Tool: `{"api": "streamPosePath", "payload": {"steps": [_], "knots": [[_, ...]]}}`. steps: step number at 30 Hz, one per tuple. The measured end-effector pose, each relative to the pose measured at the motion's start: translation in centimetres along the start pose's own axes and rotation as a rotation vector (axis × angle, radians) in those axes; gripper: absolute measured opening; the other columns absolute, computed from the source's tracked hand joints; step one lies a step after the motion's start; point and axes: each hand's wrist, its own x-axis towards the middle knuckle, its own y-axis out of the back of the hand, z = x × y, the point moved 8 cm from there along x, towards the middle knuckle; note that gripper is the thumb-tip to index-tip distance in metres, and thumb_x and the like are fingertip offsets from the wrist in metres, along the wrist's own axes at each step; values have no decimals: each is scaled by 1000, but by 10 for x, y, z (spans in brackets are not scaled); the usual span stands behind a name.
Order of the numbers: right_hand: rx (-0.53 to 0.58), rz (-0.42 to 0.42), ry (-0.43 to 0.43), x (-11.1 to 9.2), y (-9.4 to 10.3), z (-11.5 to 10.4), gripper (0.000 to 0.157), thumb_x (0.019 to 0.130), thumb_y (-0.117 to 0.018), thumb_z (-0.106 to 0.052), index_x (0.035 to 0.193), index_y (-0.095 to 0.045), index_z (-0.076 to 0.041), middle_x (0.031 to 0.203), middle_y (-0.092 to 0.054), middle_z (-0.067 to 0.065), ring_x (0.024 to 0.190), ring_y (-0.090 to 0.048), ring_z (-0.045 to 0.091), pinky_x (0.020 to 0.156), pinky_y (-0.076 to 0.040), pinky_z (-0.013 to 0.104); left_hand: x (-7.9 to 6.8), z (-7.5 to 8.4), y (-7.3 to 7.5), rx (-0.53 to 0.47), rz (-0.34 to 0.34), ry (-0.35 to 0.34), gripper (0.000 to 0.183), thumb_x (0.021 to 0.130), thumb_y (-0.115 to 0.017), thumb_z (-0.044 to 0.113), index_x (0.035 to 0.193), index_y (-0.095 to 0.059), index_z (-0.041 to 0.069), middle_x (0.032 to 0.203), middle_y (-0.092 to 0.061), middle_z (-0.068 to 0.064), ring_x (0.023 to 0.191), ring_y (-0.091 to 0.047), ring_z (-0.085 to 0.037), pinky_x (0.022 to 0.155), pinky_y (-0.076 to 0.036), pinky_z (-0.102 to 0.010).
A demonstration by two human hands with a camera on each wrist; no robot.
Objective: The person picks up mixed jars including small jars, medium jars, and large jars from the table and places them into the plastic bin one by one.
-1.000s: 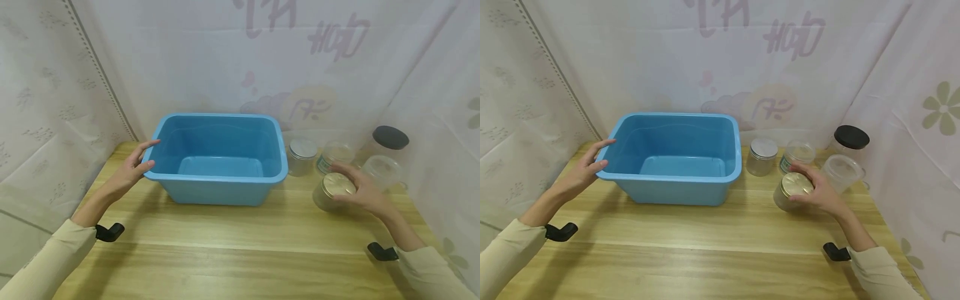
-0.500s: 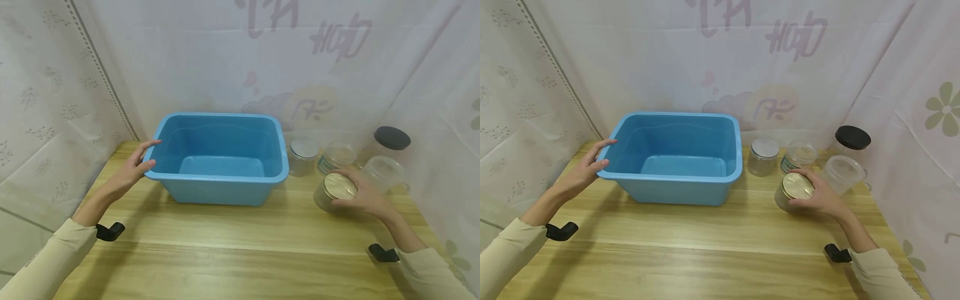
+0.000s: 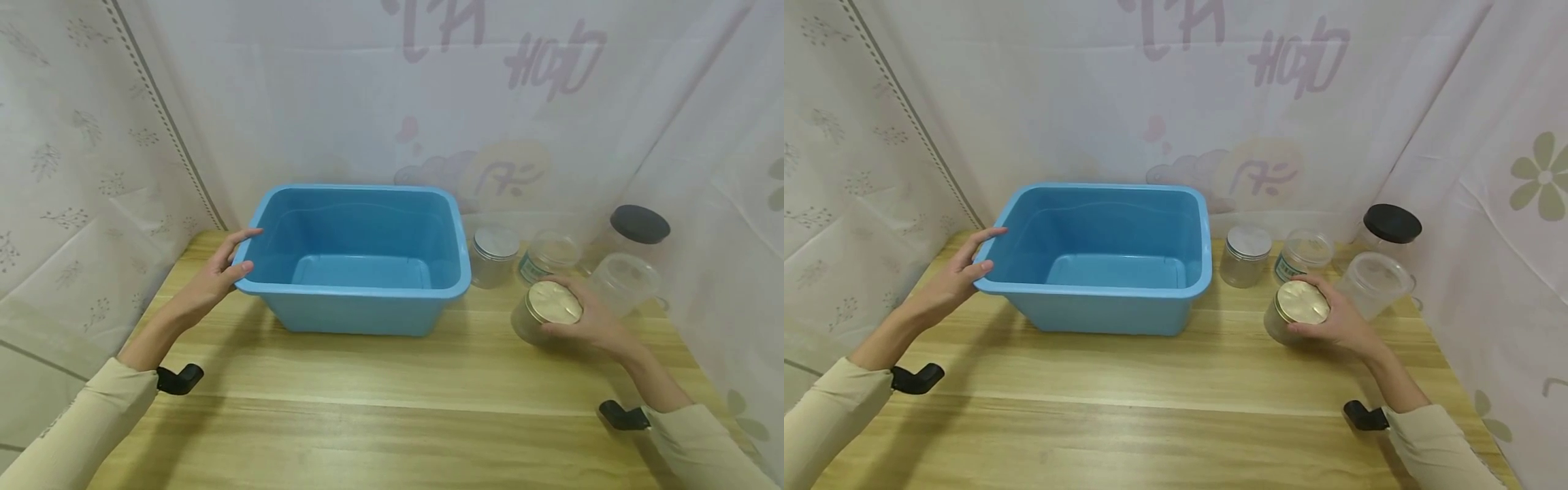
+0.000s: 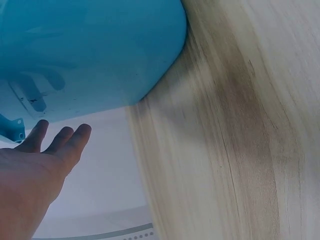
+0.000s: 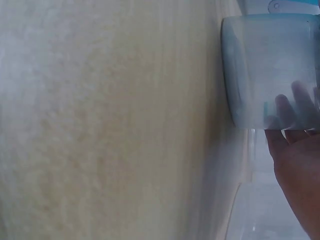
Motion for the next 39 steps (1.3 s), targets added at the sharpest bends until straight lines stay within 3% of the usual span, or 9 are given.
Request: {"api": "streamPosePath", "payload": {"steps": [9, 16, 20, 23, 27, 30, 33, 35, 39], "knots": [[88, 16, 24, 5, 0, -6, 87, 72, -88, 7, 147, -47, -6, 135, -53, 7, 114, -52, 18, 88, -41, 19, 0, 0, 1, -1, -5, -14, 55, 110, -41, 17, 160, -24, 32, 160, -11, -10, 111, -52, -31, 87, -46, -30], [72, 11, 36, 8, 1, -17, 90, 71, -89, 6, 149, -46, -6, 140, -50, 5, 117, -48, 19, 89, -39, 19, -2, 1, 1, 12, 9, -8, 55, 110, -41, 18, 160, -24, 33, 163, -6, -8, 114, -50, -31, 87, -46, -31], [73, -2, 13, 9, 1, -21, 90, 72, -89, 4, 150, -45, -9, 142, -49, 5, 117, -48, 21, 88, -41, 21, -2, 1, 1, 21, 7, 3, 56, 110, -42, 18, 161, -23, 33, 164, -3, -7, 122, -43, -34, 91, -43, -39], [57, -3, 14, 11, 2, -25, 91, 72, -90, 3, 151, -45, -10, 147, -45, 8, 120, -45, 20, 89, -39, 21, -2, 1, 1, 23, 9, 7, 56, 110, -42, 19, 160, -23, 33, 165, 1, -5, 119, -43, -33, 91, -41, -41], [23, 16, 20, 14, 6, -32, 93, 71, -91, 2, 152, -45, -10, 151, -43, 9, 121, -43, 18, 89, -37, 21, 0, 2, 1, 18, 9, -8, 55, 110, -42, 18, 160, -24, 31, 163, -2, -4, 102, -52, -26, 87, -44, -34], [15, 25, 21, 15, 7, -35, 93, 71, -90, 3, 152, -45, -11, 146, -47, 7, 117, -45, 19, 87, -38, 21, 0, 2, 0, 21, 10, -11, 54, 110, -42, 18, 160, -25, 31, 163, -2, -4, 98, -51, -23, 84, -44, -32], [32, 20, 19, 15, 7, -40, 91, 73, -89, 4, 152, -45, -10, 140, -50, 4, 113, -48, 21, 85, -41, 22, 0, 2, 0, 23, 13, -2, 55, 110, -42, 19, 161, -24, 31, 165, 1, -3, 110, -46, -28, 86, -42, -34], [52, 14, 16, 16, 7, -43, 90, 74, -87, 5, 151, -45, -9, 137, -51, 4, 111, -49, 22, 84, -42, 22, 0, 2, 0, 24, 14, 5, 55, 110, -42, 19, 161, -24, 32, 167, 4, -1, 125, -36, -32, 88, -40, -38], [89, 0, 19, 17, 7, -51, 87, 75, -85, 8, 151, -44, -6, 135, -51, 5, 109, -50, 23, 84, -45, 23, -1, 1, 0, 20, 11, 14, 56, 110, -43, 19, 161, -22, 32, 167, 6, 1, 136, -19, -37, 91, -35, -46]]}}
